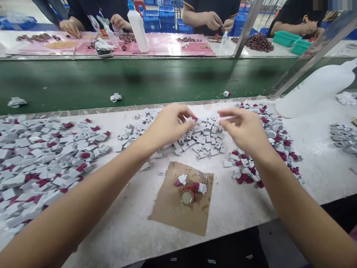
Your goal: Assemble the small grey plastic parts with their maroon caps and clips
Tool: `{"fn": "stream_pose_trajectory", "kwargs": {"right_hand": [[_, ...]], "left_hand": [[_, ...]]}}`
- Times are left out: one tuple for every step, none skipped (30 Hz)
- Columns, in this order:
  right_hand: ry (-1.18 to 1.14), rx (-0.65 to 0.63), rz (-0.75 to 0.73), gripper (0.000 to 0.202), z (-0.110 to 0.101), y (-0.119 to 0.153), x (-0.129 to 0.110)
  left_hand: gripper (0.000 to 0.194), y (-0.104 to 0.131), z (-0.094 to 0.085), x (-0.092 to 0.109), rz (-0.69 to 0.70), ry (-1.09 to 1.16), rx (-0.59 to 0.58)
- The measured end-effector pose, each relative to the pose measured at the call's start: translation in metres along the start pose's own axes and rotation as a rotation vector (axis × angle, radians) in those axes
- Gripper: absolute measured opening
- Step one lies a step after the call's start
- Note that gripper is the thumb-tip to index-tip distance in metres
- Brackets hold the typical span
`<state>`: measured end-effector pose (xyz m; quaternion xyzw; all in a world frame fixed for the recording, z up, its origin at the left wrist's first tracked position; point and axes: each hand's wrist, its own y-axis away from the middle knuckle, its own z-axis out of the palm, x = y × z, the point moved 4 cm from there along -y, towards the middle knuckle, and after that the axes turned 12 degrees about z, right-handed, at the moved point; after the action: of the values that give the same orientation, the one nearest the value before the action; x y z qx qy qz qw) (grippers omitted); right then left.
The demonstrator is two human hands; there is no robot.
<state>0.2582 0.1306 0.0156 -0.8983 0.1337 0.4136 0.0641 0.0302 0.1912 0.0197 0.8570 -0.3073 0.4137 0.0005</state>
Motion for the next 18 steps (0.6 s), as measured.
{"fn": "stream_pose_trajectory", "kwargs": {"right_hand": [[0.062, 0.079, 0.002, 0.031, -0.001, -0.026, 0.002], [0.099, 0.126, 0.009, 0.036, -0.001, -0.053, 0.004], [0.132, 0.156, 0.023, 0.038, 0.000, -0.078, 0.007], [0.157, 0.171, 0.038, 0.038, 0.001, -0.101, 0.010], [0.177, 0.178, 0.052, 0.038, 0.004, -0.122, 0.012], [0.192, 0.177, 0.066, 0.037, 0.007, -0.139, 0.015], [0.200, 0.169, 0.080, 0.035, 0.010, -0.154, 0.017], [0.200, 0.156, 0.094, 0.034, 0.013, -0.165, 0.019], [0.191, 0.138, 0.109, 0.032, 0.017, -0.174, 0.020], [0.171, 0.118, 0.123, 0.031, 0.021, -0.180, 0.021], [0.140, 0.098, 0.134, 0.028, 0.024, -0.183, 0.020], [0.096, 0.078, 0.140, 0.024, 0.026, -0.184, 0.018], [0.038, 0.059, 0.140, 0.019, 0.028, -0.183, 0.015], [-0.031, 0.037, 0.135, 0.013, 0.030, -0.178, 0.011], [-0.109, 0.010, 0.126, 0.008, 0.030, -0.170, 0.007], [-0.192, -0.024, 0.116, 0.006, 0.031, -0.160, 0.003], [-0.272, -0.062, 0.106, 0.007, 0.031, -0.146, -0.001], [-0.339, -0.100, 0.093, 0.009, 0.031, -0.131, -0.005]], "left_hand": [[0.009, -0.019, -0.004, -0.016, -0.044, -0.044, 0.062], [0.010, -0.036, -0.008, -0.032, -0.094, -0.058, 0.113], [0.013, -0.052, -0.010, -0.048, -0.145, -0.062, 0.157], [0.017, -0.067, -0.012, -0.063, -0.188, -0.067, 0.187], [0.020, -0.080, -0.013, -0.076, -0.223, -0.070, 0.206], [0.022, -0.091, -0.012, -0.088, -0.248, -0.073, 0.216], [0.023, -0.100, -0.011, -0.097, -0.266, -0.076, 0.217], [0.023, -0.107, -0.010, -0.104, -0.279, -0.079, 0.212], [0.022, -0.112, -0.009, -0.110, -0.289, -0.082, 0.205], [0.021, -0.116, -0.008, -0.114, -0.297, -0.087, 0.201], [0.019, -0.118, -0.008, -0.115, -0.303, -0.096, 0.201], [0.017, -0.118, -0.008, -0.115, -0.304, -0.109, 0.209], [0.018, -0.116, -0.010, -0.113, -0.299, -0.125, 0.224], [0.024, -0.112, -0.011, -0.108, -0.291, -0.143, 0.239], [0.032, -0.106, -0.012, -0.101, -0.270, -0.150, 0.248], [0.039, -0.099, -0.012, -0.091, -0.227, -0.137, 0.242], [0.044, -0.092, -0.011, -0.078, -0.159, -0.100, 0.224], [0.045, -0.083, -0.008, -0.063, -0.071, -0.041, 0.197]]}}
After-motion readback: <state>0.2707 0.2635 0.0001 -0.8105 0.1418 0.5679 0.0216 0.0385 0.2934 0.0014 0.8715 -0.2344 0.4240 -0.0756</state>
